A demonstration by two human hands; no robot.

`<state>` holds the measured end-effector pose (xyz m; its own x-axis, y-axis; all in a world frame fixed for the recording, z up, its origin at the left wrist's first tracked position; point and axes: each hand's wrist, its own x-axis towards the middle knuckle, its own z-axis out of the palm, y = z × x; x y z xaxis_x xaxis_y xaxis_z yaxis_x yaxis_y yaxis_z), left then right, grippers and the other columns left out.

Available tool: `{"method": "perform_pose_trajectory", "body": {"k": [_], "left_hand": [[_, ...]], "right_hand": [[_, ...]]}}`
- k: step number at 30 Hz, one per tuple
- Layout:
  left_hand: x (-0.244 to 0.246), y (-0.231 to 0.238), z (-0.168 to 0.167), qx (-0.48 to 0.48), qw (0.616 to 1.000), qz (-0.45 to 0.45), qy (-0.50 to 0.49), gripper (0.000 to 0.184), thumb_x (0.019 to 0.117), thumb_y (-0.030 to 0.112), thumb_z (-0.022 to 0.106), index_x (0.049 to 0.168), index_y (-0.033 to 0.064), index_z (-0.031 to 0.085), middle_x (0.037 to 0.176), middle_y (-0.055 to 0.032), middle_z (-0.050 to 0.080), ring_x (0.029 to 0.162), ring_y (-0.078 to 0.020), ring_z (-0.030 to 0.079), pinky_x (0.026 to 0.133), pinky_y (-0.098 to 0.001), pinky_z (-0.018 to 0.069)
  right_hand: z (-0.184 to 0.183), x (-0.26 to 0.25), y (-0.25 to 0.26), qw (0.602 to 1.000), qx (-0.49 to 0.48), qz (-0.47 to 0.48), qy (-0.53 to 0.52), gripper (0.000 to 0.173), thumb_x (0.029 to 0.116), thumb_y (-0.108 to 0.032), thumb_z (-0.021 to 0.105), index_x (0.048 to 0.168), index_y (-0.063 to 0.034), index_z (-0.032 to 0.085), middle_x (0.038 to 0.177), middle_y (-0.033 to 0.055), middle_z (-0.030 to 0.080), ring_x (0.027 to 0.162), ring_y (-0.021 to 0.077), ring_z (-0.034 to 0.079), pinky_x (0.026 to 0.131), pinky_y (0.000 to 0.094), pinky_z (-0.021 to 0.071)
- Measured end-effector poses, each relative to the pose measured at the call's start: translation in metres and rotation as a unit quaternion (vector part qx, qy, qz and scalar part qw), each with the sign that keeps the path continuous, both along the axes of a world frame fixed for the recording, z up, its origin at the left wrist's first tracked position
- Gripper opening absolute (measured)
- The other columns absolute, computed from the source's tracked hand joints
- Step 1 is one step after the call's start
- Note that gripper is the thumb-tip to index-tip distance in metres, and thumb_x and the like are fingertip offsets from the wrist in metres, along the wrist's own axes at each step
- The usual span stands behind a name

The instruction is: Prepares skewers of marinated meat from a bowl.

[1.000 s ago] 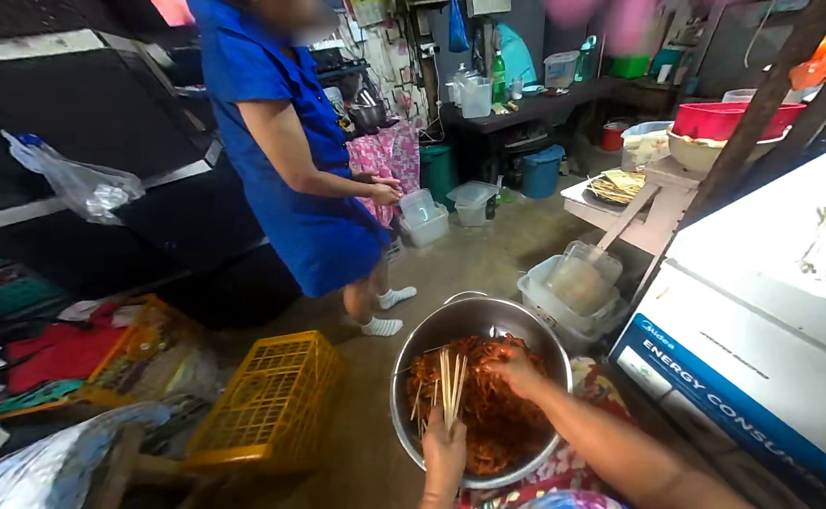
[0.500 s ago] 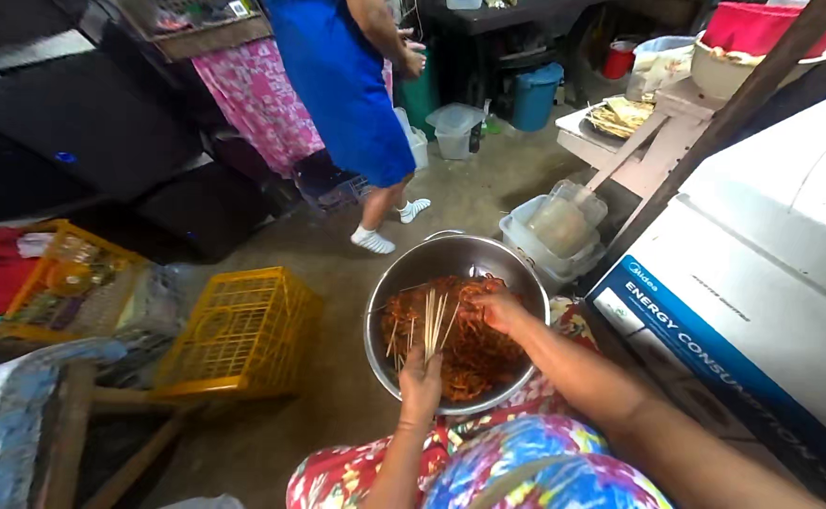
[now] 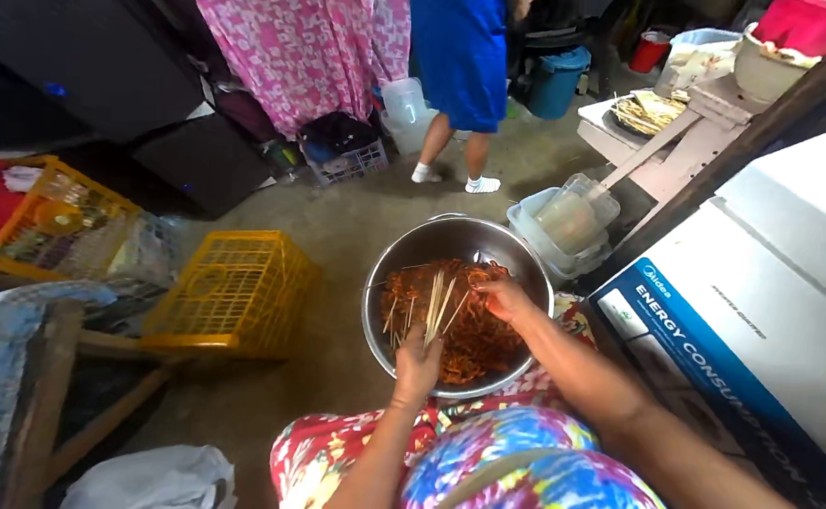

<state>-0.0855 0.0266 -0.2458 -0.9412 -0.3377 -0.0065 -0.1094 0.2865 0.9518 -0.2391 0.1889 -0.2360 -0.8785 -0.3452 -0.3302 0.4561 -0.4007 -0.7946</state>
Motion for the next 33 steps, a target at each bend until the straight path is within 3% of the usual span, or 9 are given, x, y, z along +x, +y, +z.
{"method": "perform_pose_trajectory", "body": {"k": [10, 17, 21, 24, 27, 30, 33], "left_hand": [[-0.002, -0.001, 0.005, -0.04, 0.999, -0.004, -0.034, 0.021, 0.0953, 0.009, 0.059, 0.113, -0.0004, 0.063, 0.075, -0.0027, 0.061, 0.059, -0.0074, 0.055, 0.058, -0.028, 0.0489], [-0.003, 0.002, 0.003, -0.073, 0.997, 0.006, -0.025, 0.02, 0.0953, 0.008, 0.06, 0.113, -0.0014, 0.064, 0.079, -0.0058, 0.065, 0.067, -0.0095, 0.06, 0.066, -0.0296, 0.0518], [-0.003, 0.003, 0.003, -0.076, 0.997, 0.004, -0.015, 0.021, 0.0951, 0.008, 0.06, 0.113, -0.0016, 0.064, 0.079, -0.0057, 0.065, 0.066, -0.0088, 0.06, 0.066, -0.0288, 0.0515], [-0.003, 0.003, 0.003, -0.073, 0.997, -0.003, -0.012, 0.023, 0.0944, 0.01, 0.061, 0.113, -0.0024, 0.066, 0.082, -0.0075, 0.067, 0.069, -0.0107, 0.062, 0.068, -0.0313, 0.0532], [-0.001, 0.003, 0.002, -0.071, 0.997, -0.005, -0.005, 0.022, 0.0948, 0.009, 0.06, 0.112, -0.0012, 0.069, 0.084, -0.0068, 0.069, 0.069, -0.0079, 0.062, 0.068, -0.0286, 0.0532], [-0.001, 0.004, 0.002, -0.075, 0.997, -0.003, -0.002, 0.018, 0.0948, 0.009, 0.06, 0.107, 0.0006, 0.071, 0.08, -0.0041, 0.068, 0.066, -0.0049, 0.06, 0.065, -0.0255, 0.0512], [0.0, 0.005, 0.002, -0.075, 0.997, 0.004, -0.004, 0.017, 0.095, 0.008, 0.061, 0.106, -0.0002, 0.071, 0.078, -0.0028, 0.067, 0.064, -0.0035, 0.058, 0.063, -0.024, 0.0502]], "right_hand": [[-0.002, 0.002, -0.006, 1.0, 0.003, -0.01, -0.003, 0.023, 0.088, 0.018, 0.056, 0.102, -0.0012, 0.054, 0.088, 0.0078, 0.063, 0.073, 0.017, 0.064, 0.068, 0.0335, 0.0593], [-0.001, 0.005, -0.007, 1.0, 0.021, -0.008, -0.007, 0.025, 0.0867, 0.019, 0.059, 0.104, 0.0007, 0.054, 0.09, 0.0097, 0.064, 0.075, 0.0186, 0.065, 0.07, 0.0349, 0.0602], [-0.001, 0.007, -0.008, 0.999, 0.036, 0.005, -0.014, 0.029, 0.0879, 0.018, 0.059, 0.112, 0.0028, 0.054, 0.094, 0.0103, 0.063, 0.076, 0.0182, 0.066, 0.07, 0.0342, 0.0605], [0.002, 0.006, -0.004, 0.999, 0.036, 0.024, 0.0, 0.039, 0.0902, 0.016, 0.057, 0.126, 0.0029, 0.05, 0.101, 0.0123, 0.063, 0.079, 0.0193, 0.066, 0.069, 0.0349, 0.0599], [0.001, 0.002, 0.001, 0.997, 0.021, 0.07, 0.019, 0.039, 0.0975, 0.005, 0.054, 0.136, -0.0005, 0.049, 0.105, 0.0118, 0.063, 0.08, 0.02, 0.065, 0.069, 0.036, 0.0585], [0.0, 0.001, 0.002, 0.994, 0.042, 0.092, 0.037, 0.026, 0.1048, -0.008, 0.051, 0.129, 0.0008, 0.056, 0.101, 0.0096, 0.066, 0.073, 0.017, 0.064, 0.064, 0.0325, 0.057], [0.004, 0.003, -0.002, 0.995, 0.063, 0.068, 0.031, 0.016, 0.1042, -0.005, 0.053, 0.118, 0.0023, 0.058, 0.096, 0.0095, 0.066, 0.07, 0.0167, 0.064, 0.064, 0.0328, 0.0582]]}}
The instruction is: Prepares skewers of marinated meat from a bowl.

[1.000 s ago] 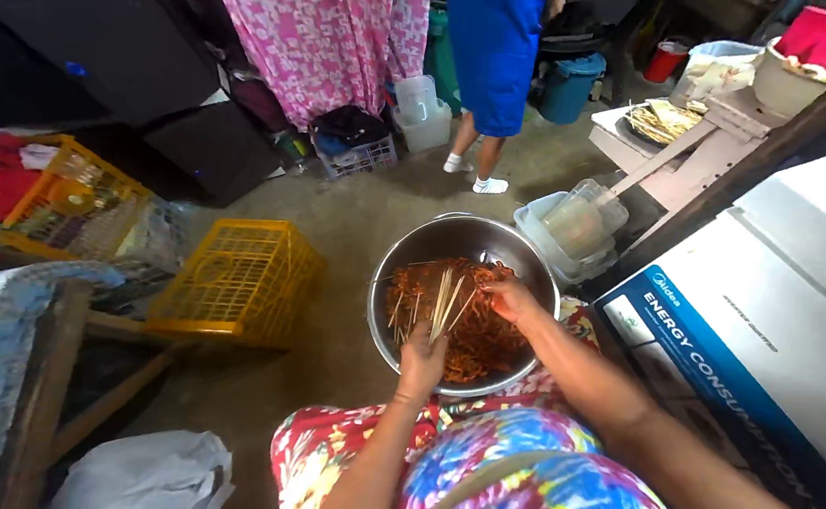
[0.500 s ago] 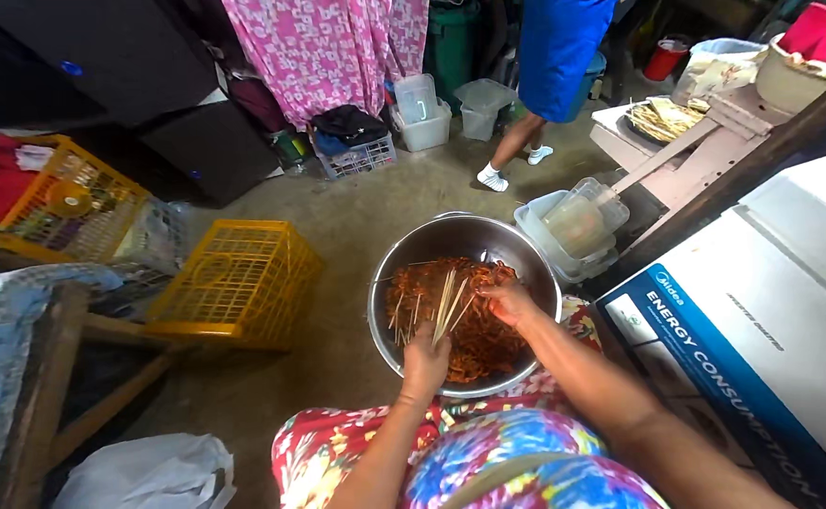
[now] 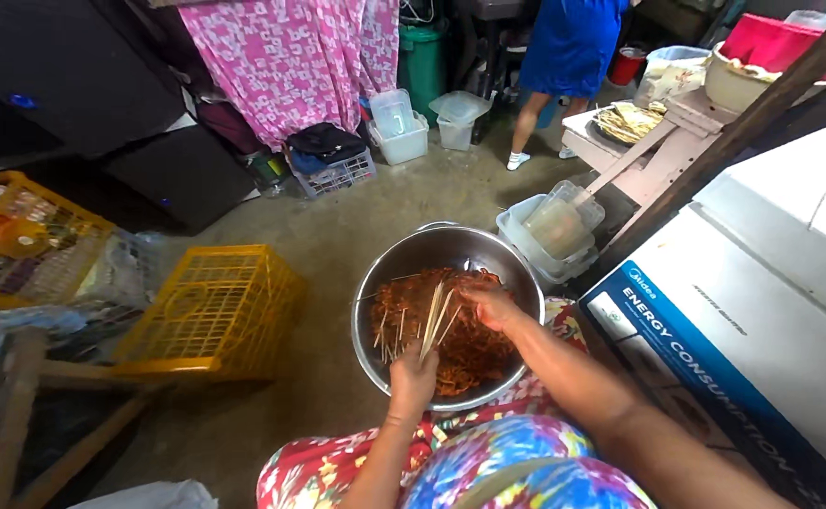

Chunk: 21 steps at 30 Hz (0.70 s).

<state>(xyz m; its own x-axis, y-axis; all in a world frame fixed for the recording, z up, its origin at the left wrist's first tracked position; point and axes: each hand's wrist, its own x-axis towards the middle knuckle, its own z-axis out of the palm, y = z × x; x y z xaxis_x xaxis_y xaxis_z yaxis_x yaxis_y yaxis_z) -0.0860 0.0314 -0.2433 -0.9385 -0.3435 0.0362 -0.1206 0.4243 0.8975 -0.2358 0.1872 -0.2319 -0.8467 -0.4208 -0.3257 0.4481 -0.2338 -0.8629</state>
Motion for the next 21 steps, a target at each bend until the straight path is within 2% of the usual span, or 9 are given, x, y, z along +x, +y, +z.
{"method": "perform_pose_trajectory", "body": {"k": [6, 14, 18, 21], "left_hand": [[0.0, 0.0, -0.002, -0.008, 1.0, 0.022, -0.004, 0.016, 0.0956, 0.009, 0.061, 0.106, 0.0002, 0.07, 0.074, -0.0022, 0.065, 0.058, -0.0043, 0.055, 0.058, -0.0247, 0.0485], [0.0, -0.002, -0.006, -0.006, 1.0, 0.013, 0.007, 0.016, 0.0945, 0.008, 0.06, 0.105, 0.0011, 0.071, 0.072, -0.0006, 0.064, 0.056, -0.0033, 0.054, 0.055, -0.0239, 0.0474], [0.0, -0.001, -0.008, -0.019, 1.0, 0.01, 0.011, 0.016, 0.0938, 0.009, 0.061, 0.104, 0.0013, 0.071, 0.073, -0.0007, 0.064, 0.058, -0.0031, 0.055, 0.057, -0.0235, 0.0481], [0.002, -0.001, -0.002, -0.029, 1.0, 0.006, -0.001, 0.017, 0.0951, 0.009, 0.061, 0.106, -0.0005, 0.071, 0.078, -0.0052, 0.067, 0.064, -0.008, 0.059, 0.063, -0.0295, 0.0513]], "right_hand": [[-0.001, 0.008, -0.005, 0.999, 0.001, -0.022, -0.028, 0.014, 0.1034, -0.001, 0.054, 0.114, 0.0062, 0.059, 0.088, 0.0115, 0.069, 0.073, 0.0198, 0.069, 0.069, 0.0355, 0.0607], [0.002, 0.015, -0.015, 0.997, 0.023, -0.04, -0.064, 0.015, 0.1059, -0.005, 0.051, 0.114, 0.0059, 0.057, 0.082, 0.012, 0.068, 0.069, 0.0202, 0.069, 0.064, 0.034, 0.0604], [0.002, 0.015, -0.016, 0.996, 0.035, -0.046, -0.074, 0.015, 0.105, -0.006, 0.053, 0.113, 0.0064, 0.057, 0.085, 0.0134, 0.068, 0.071, 0.0217, 0.07, 0.066, 0.0358, 0.0612], [0.004, 0.018, -0.019, 0.993, 0.033, -0.045, -0.102, 0.017, 0.1046, -0.006, 0.053, 0.117, 0.0062, 0.054, 0.088, 0.0142, 0.067, 0.073, 0.022, 0.069, 0.067, 0.0356, 0.0612]]}}
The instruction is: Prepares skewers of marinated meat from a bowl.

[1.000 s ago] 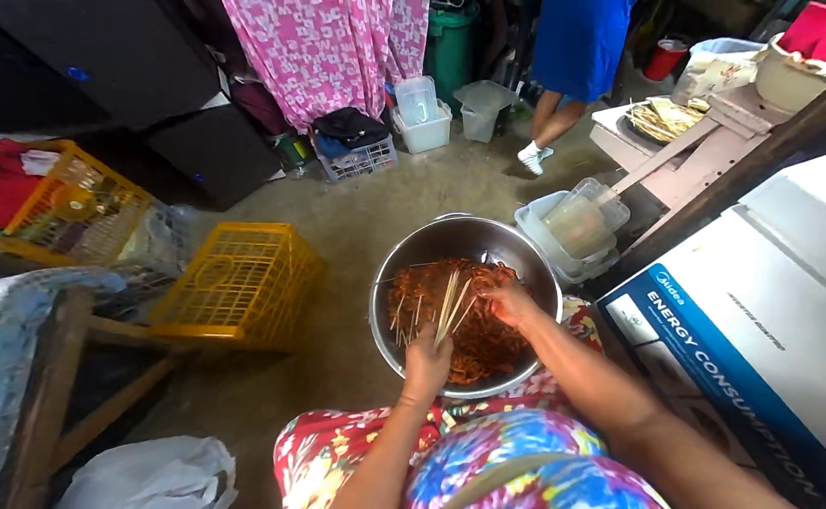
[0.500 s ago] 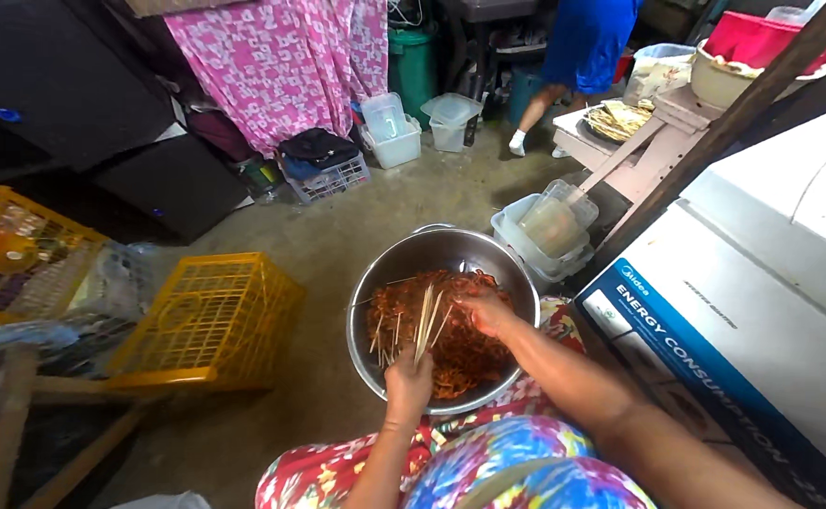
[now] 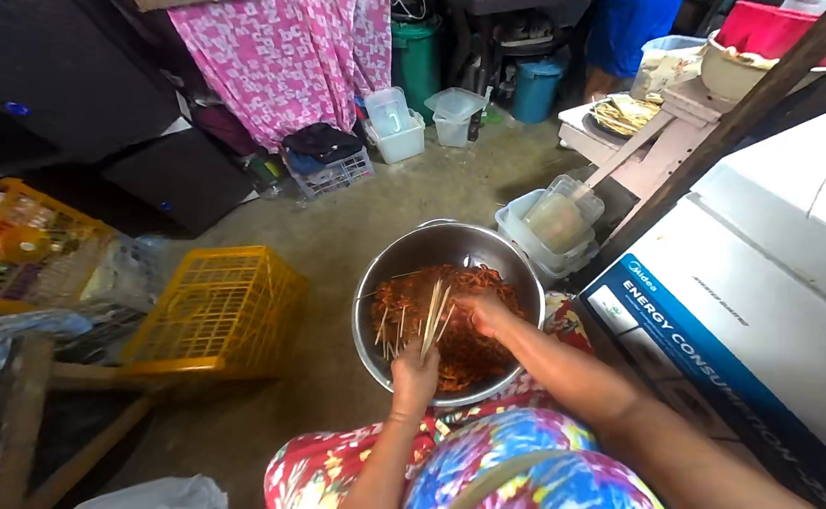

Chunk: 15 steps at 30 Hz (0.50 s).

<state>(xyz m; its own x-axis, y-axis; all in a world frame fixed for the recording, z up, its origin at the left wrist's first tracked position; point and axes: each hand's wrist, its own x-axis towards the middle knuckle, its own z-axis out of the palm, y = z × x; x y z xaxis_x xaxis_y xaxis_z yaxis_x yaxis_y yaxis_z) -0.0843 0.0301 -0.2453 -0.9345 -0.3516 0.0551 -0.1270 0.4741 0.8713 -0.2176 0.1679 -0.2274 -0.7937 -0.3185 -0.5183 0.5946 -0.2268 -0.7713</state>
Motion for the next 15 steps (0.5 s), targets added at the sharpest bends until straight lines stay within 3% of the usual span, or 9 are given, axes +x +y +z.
{"method": "perform_pose_trajectory", "body": {"k": [5, 9, 12, 15], "left_hand": [[0.0, 0.001, -0.001, 0.0, 1.0, 0.0, 0.003, 0.017, 0.0954, 0.009, 0.06, 0.105, -0.0008, 0.071, 0.078, -0.0052, 0.067, 0.065, -0.007, 0.059, 0.064, -0.0274, 0.0509], [-0.001, 0.0, -0.002, 0.011, 1.0, 0.017, 0.001, 0.018, 0.0961, 0.008, 0.059, 0.107, -0.0008, 0.07, 0.074, -0.0037, 0.064, 0.059, -0.0062, 0.055, 0.058, -0.0267, 0.049], [-0.002, -0.002, -0.003, 0.037, 0.998, 0.051, 0.0, 0.019, 0.0985, 0.009, 0.058, 0.11, -0.0013, 0.069, 0.075, -0.0043, 0.064, 0.057, -0.0077, 0.056, 0.057, -0.0288, 0.0501], [-0.003, -0.003, -0.004, 0.056, 0.997, 0.055, 0.008, 0.018, 0.0984, 0.009, 0.058, 0.109, -0.0013, 0.069, 0.071, -0.0018, 0.062, 0.053, -0.0053, 0.053, 0.054, -0.0256, 0.0484]], "right_hand": [[0.001, 0.006, -0.004, 0.999, -0.013, 0.014, -0.031, 0.014, 0.1053, -0.006, 0.051, 0.112, 0.005, 0.056, 0.084, 0.0127, 0.068, 0.072, 0.0208, 0.07, 0.069, 0.0348, 0.062], [-0.001, 0.01, -0.005, 0.998, -0.014, 0.065, -0.017, 0.016, 0.1053, -0.006, 0.052, 0.117, 0.0043, 0.054, 0.087, 0.0123, 0.068, 0.074, 0.0216, 0.071, 0.071, 0.037, 0.0624], [-0.006, 0.001, 0.007, 0.99, 0.025, 0.12, 0.062, 0.02, 0.0992, 0.0, 0.059, 0.118, 0.0046, 0.061, 0.095, 0.0085, 0.067, 0.078, 0.0168, 0.066, 0.074, 0.0345, 0.0585], [-0.008, -0.011, 0.017, 0.994, 0.025, 0.067, 0.08, 0.024, 0.094, 0.006, 0.06, 0.118, 0.0048, 0.061, 0.099, 0.01, 0.066, 0.079, 0.0159, 0.064, 0.072, 0.0319, 0.0566]]}}
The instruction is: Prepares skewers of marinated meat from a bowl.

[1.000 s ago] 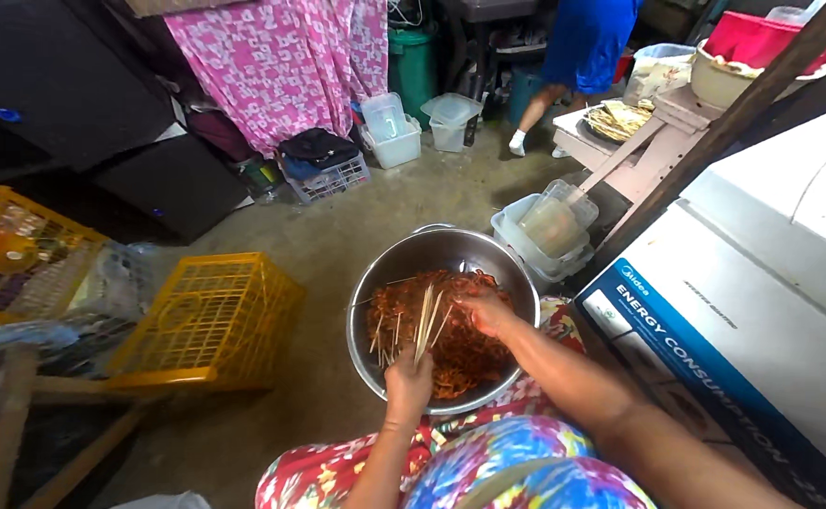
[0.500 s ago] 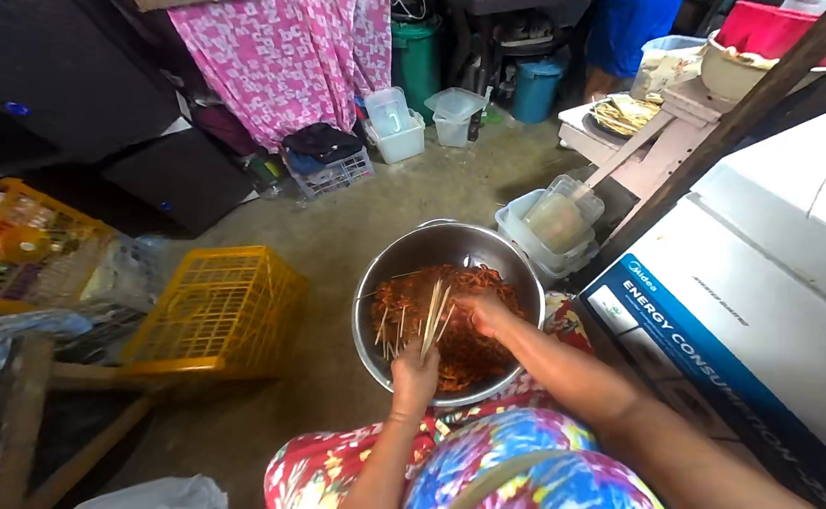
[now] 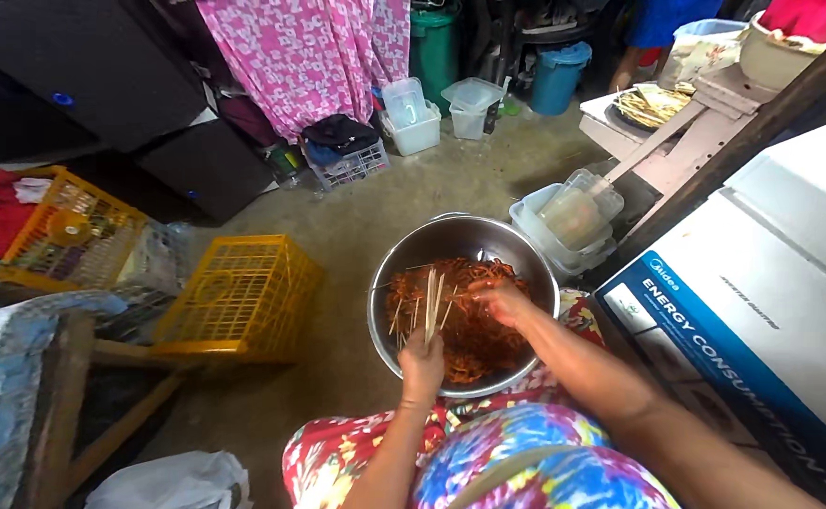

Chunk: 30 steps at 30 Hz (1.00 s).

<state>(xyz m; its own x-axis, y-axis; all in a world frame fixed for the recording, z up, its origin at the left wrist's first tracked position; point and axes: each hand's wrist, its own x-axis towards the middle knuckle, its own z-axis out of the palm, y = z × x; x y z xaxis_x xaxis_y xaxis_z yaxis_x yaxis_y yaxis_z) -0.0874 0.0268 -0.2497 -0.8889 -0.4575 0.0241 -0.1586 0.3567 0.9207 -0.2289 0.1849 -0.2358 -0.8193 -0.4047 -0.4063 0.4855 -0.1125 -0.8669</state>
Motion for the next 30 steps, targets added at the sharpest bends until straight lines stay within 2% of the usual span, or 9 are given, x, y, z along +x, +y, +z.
{"method": "perform_pose_trajectory", "body": {"k": [3, 6, 11, 15, 19, 24, 28, 30], "left_hand": [[0.0, 0.0, 0.001, 0.011, 0.999, -0.031, -0.01, 0.018, 0.0983, 0.009, 0.059, 0.109, -0.0012, 0.068, 0.07, -0.0009, 0.062, 0.052, -0.0052, 0.053, 0.052, -0.0249, 0.0489], [0.0, 0.0, 0.003, 0.017, 0.998, -0.055, -0.015, 0.017, 0.0977, 0.009, 0.059, 0.107, -0.0006, 0.069, 0.07, 0.0, 0.061, 0.052, -0.005, 0.053, 0.052, -0.0243, 0.0485], [0.0, 0.0, 0.006, 0.017, 0.997, -0.073, -0.028, 0.016, 0.0973, 0.008, 0.059, 0.106, 0.0009, 0.07, 0.069, 0.0014, 0.06, 0.053, -0.0037, 0.051, 0.053, -0.0234, 0.0468], [-0.001, -0.001, 0.006, 0.009, 0.996, -0.082, -0.042, 0.018, 0.097, 0.009, 0.059, 0.109, 0.0001, 0.07, 0.073, -0.002, 0.063, 0.055, -0.0071, 0.054, 0.056, -0.0275, 0.049], [-0.001, 0.001, 0.005, 0.014, 0.996, -0.078, -0.033, 0.017, 0.0964, 0.008, 0.059, 0.106, 0.0009, 0.07, 0.071, 0.0002, 0.062, 0.054, -0.0047, 0.052, 0.054, -0.0248, 0.047], [-0.001, 0.0, 0.002, 0.03, 0.997, -0.072, -0.024, 0.016, 0.0964, 0.008, 0.059, 0.106, 0.0014, 0.07, 0.066, 0.0011, 0.06, 0.05, -0.0042, 0.051, 0.05, -0.0235, 0.0458], [0.0, 0.0, 0.0, 0.029, 0.997, -0.067, -0.014, 0.015, 0.0955, 0.007, 0.061, 0.105, 0.0008, 0.07, 0.067, 0.0003, 0.061, 0.049, -0.0043, 0.051, 0.05, -0.0237, 0.0466], [0.0, -0.001, -0.001, 0.023, 0.997, -0.067, -0.012, 0.015, 0.0955, 0.007, 0.06, 0.105, 0.001, 0.07, 0.066, 0.0006, 0.061, 0.049, -0.0039, 0.051, 0.049, -0.0234, 0.0465]], "right_hand": [[-0.004, -0.007, 0.001, 0.993, -0.064, -0.09, -0.031, 0.026, 0.0942, 0.009, 0.056, 0.119, 0.0042, 0.056, 0.103, 0.0121, 0.062, 0.085, 0.0199, 0.064, 0.078, 0.0385, 0.0579], [-0.007, -0.008, -0.004, 0.989, -0.076, -0.123, -0.03, 0.026, 0.0904, 0.012, 0.059, 0.115, 0.0025, 0.057, 0.103, 0.0123, 0.063, 0.087, 0.0198, 0.063, 0.077, 0.038, 0.0571], [-0.006, -0.01, -0.003, 0.994, -0.049, -0.093, 0.005, 0.032, 0.0864, 0.014, 0.063, 0.117, 0.0056, 0.061, 0.106, 0.0137, 0.065, 0.089, 0.0193, 0.065, 0.079, 0.0358, 0.0574], [-0.001, -0.007, -0.001, 0.996, -0.01, -0.069, 0.046, 0.028, 0.0843, 0.014, 0.067, 0.112, 0.0066, 0.063, 0.104, 0.0126, 0.067, 0.087, 0.0158, 0.064, 0.077, 0.0313, 0.0563], [-0.001, -0.006, 0.0, 0.998, -0.006, -0.05, 0.037, 0.021, 0.0863, 0.012, 0.067, 0.106, 0.0047, 0.064, 0.096, 0.0095, 0.067, 0.082, 0.0146, 0.064, 0.075, 0.0312, 0.0564], [-0.005, -0.003, -0.001, 0.999, 0.014, -0.024, 0.034, 0.018, 0.0909, 0.006, 0.067, 0.108, 0.004, 0.067, 0.102, 0.0103, 0.069, 0.088, 0.0157, 0.065, 0.078, 0.0336, 0.056], [0.001, -0.001, 0.0, 0.999, 0.035, -0.014, 0.022, 0.018, 0.0937, -0.001, 0.069, 0.111, 0.0023, 0.067, 0.102, 0.0089, 0.068, 0.086, 0.0126, 0.064, 0.076, 0.0308, 0.054], [0.002, 0.0, 0.0, 0.998, 0.045, -0.011, 0.032, 0.018, 0.0938, -0.001, 0.068, 0.111, 0.0029, 0.067, 0.103, 0.0096, 0.068, 0.089, 0.013, 0.063, 0.081, 0.0316, 0.0539]]}}
